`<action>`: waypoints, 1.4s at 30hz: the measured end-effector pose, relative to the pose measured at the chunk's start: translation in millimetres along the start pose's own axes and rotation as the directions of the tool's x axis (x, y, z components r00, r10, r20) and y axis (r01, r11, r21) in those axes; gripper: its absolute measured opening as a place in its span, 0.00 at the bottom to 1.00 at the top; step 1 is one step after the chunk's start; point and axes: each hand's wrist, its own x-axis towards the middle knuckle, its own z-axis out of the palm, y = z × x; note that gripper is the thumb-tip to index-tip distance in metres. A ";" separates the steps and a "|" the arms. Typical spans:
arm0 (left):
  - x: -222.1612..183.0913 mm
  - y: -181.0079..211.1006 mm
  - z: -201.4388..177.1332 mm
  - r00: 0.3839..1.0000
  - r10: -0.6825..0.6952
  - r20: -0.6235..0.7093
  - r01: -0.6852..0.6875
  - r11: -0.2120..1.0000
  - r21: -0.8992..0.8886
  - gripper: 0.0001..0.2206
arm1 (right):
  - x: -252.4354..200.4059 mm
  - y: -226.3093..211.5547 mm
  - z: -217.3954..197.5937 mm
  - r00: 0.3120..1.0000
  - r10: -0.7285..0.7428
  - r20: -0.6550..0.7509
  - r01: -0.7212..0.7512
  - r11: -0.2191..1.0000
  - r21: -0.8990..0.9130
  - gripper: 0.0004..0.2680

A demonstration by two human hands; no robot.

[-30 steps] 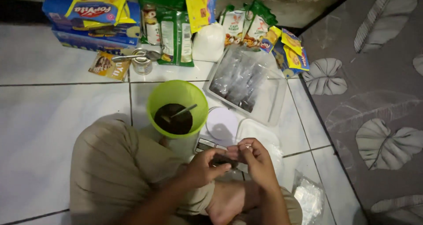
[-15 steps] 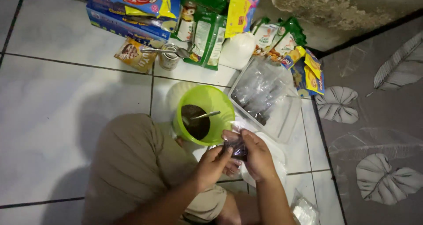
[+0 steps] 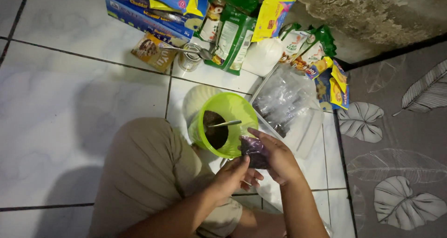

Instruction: The person scoops chocolate pieces from a bowl with a spoon, places them onto a scale to weigh them, and سپس transfers the weighed pieces into small plastic bags by hand.

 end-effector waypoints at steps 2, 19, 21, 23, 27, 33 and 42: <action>-5.1 4.2 3.2 0.999 -0.049 0.020 0.050 0.998 -0.035 0.24 | -0.8 -2.2 -0.7 0.999 0.004 0.051 -0.008 0.997 0.078 0.18; 0.9 -6.8 0.7 0.999 -0.008 0.049 0.008 1.000 -0.010 0.19 | 9.1 15.5 -11.3 0.998 0.008 0.061 -0.015 0.992 0.124 0.15; -1.2 -4.7 1.3 0.999 -0.011 0.045 0.011 1.000 0.006 0.18 | 12.2 20.3 -14.3 0.997 -0.026 0.066 0.015 0.988 0.156 0.13; -4.9 1.4 3.6 0.999 -0.021 0.043 0.021 1.000 0.011 0.17 | 14.3 22.4 -16.4 0.994 -0.064 0.084 0.052 0.989 0.137 0.13; -4.2 -0.2 3.5 0.998 -0.032 0.045 0.031 0.999 0.015 0.18 | 15.0 23.3 -17.5 0.997 -0.042 0.063 0.032 0.988 0.149 0.16; -3.5 -1.3 3.7 0.999 -0.014 0.033 0.014 1.000 -0.003 0.16 | 14.0 21.1 -17.3 0.998 -0.020 0.052 0.013 0.992 0.124 0.16; -2.4 -4.1 2.7 0.999 -0.023 0.030 0.021 0.998 0.063 0.15 | 17.6 28.0 -24.4 0.986 -0.094 0.141 0.080 0.992 0.102 0.12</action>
